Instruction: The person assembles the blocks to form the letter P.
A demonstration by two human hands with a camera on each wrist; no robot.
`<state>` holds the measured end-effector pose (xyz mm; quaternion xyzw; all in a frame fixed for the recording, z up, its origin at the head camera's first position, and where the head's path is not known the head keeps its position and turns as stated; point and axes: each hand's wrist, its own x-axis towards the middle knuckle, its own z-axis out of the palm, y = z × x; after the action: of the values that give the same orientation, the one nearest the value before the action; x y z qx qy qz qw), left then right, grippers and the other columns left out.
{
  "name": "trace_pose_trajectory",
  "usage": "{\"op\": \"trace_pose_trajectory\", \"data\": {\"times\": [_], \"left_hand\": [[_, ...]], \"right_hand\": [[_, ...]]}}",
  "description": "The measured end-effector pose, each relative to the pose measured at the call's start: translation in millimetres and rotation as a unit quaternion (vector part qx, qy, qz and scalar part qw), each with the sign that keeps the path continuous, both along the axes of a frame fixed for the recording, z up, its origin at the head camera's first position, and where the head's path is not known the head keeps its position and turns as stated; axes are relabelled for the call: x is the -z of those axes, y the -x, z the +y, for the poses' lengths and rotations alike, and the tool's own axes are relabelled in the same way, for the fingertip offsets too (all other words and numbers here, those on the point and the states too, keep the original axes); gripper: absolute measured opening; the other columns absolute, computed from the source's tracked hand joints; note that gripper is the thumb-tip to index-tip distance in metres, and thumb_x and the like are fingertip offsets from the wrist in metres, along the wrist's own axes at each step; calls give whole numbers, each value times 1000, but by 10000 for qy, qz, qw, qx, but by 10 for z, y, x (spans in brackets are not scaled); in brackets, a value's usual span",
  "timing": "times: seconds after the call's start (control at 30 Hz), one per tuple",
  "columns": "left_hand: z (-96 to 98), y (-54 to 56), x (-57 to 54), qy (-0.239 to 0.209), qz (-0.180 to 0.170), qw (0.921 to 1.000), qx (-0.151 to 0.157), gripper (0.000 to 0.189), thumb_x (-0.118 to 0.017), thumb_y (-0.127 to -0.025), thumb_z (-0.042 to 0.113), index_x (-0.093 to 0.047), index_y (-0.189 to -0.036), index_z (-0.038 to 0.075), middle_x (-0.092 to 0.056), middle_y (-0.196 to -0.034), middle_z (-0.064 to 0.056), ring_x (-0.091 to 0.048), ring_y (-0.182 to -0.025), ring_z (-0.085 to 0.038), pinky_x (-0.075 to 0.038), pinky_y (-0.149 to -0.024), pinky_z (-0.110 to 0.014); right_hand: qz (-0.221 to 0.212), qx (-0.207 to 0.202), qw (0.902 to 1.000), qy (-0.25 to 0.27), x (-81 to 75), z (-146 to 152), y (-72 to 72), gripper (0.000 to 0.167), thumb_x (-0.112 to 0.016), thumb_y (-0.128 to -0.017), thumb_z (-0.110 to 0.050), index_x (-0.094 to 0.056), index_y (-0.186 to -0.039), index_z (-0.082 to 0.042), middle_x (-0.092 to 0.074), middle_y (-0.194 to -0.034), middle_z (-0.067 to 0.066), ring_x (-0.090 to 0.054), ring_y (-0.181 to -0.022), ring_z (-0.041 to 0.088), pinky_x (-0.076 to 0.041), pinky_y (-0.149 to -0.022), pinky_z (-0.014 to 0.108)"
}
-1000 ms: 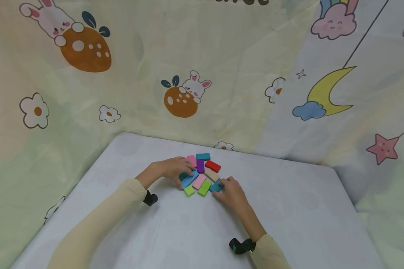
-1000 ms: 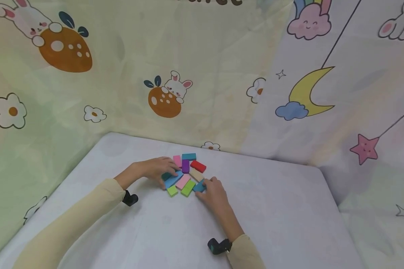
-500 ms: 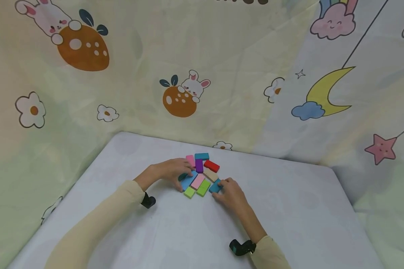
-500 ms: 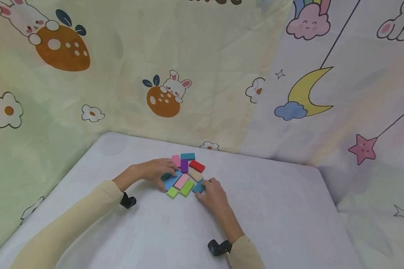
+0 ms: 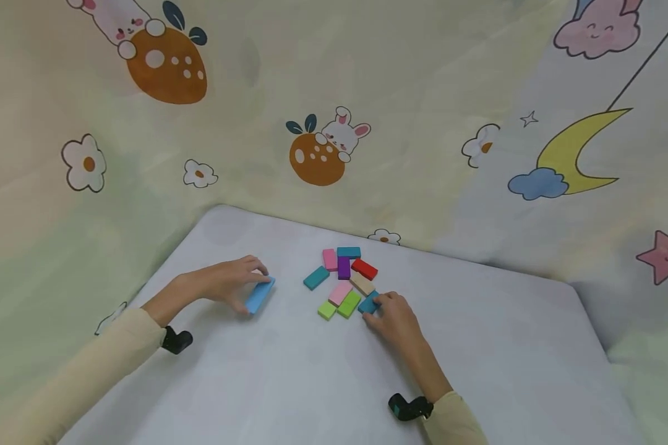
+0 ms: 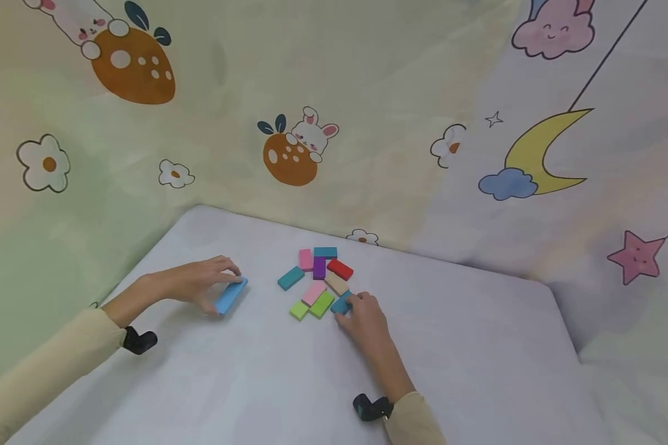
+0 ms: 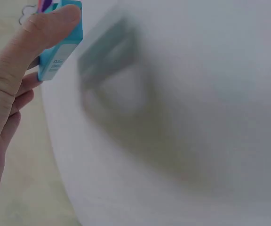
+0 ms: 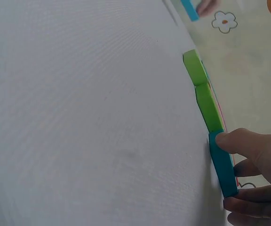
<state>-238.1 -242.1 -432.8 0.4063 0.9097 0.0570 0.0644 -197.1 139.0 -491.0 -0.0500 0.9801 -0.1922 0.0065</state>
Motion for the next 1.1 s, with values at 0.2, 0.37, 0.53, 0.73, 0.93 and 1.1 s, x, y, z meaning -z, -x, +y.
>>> {"op": "trace_pose_trajectory", "data": {"times": [0.2, 0.37, 0.53, 0.73, 0.93, 1.1], "left_hand": [[-447, -256, 219, -387, 114, 9992, 39, 72, -83, -70, 42, -61, -130, 8, -55, -128, -5, -48, -119, -21, -51, -94, -39], [-513, -334, 254, -181, -81, 9998, -41, 72, -82, -72, 38, -58, -134, 10, -54, -131, -7, -46, -124, -24, -49, -97, -41], [-580, -412, 332, -65, -6, 9998, -167, 74, -81, -75, 40, -54, -138, 12, -52, -136, -7, -45, -126, -24, -49, -98, -42], [-621, -468, 358, -163, 286, 9993, -176, 73, -81, -74, 40, -56, -137, 13, -52, -136, -8, -47, -125, -25, -50, -96, -44], [-582, -499, 363, -136, 199, 9992, -329, 73, -79, -76, 38, -53, -140, 13, -49, -137, -10, -46, -124, -27, -49, -96, -43], [-590, -527, 392, -199, 69, 9981, -574, 73, -77, -77, 36, -51, -141, 12, -50, -133, -10, -45, -120, -25, -49, -94, -42]], "right_hand": [[114, -71, 9999, -84, 2, 37, 35, 48, -76, -82, -36, -69, -117, -5, -64, -117, 16, -59, -109, 29, -56, -88, 42], [539, -255, 9980, -203, -86, 38, 41, 49, -77, -81, -35, -69, -117, -3, -64, -116, 18, -59, -106, 30, -57, -85, 42], [1413, -615, 9880, 15, -420, -123, 60, 49, -80, -79, -32, -69, -116, -2, -65, -114, 19, -61, -105, 31, -58, -83, 42], [1307, -1640, 9751, 726, -629, -713, 155, 46, -78, -81, -31, -69, -118, -4, -64, -123, 17, -60, -114, 30, -57, -85, 39], [471, -2487, 9593, 1254, -519, -1591, 317, 46, -73, -86, -32, -66, -123, -5, -64, -124, 15, -63, -112, 26, -56, -89, 36], [266, -2510, 9614, 1099, -246, -2135, 458, 46, -71, -88, -32, -65, -123, -2, -67, -119, 13, -64, -108, 21, -54, -88, 30]]}}
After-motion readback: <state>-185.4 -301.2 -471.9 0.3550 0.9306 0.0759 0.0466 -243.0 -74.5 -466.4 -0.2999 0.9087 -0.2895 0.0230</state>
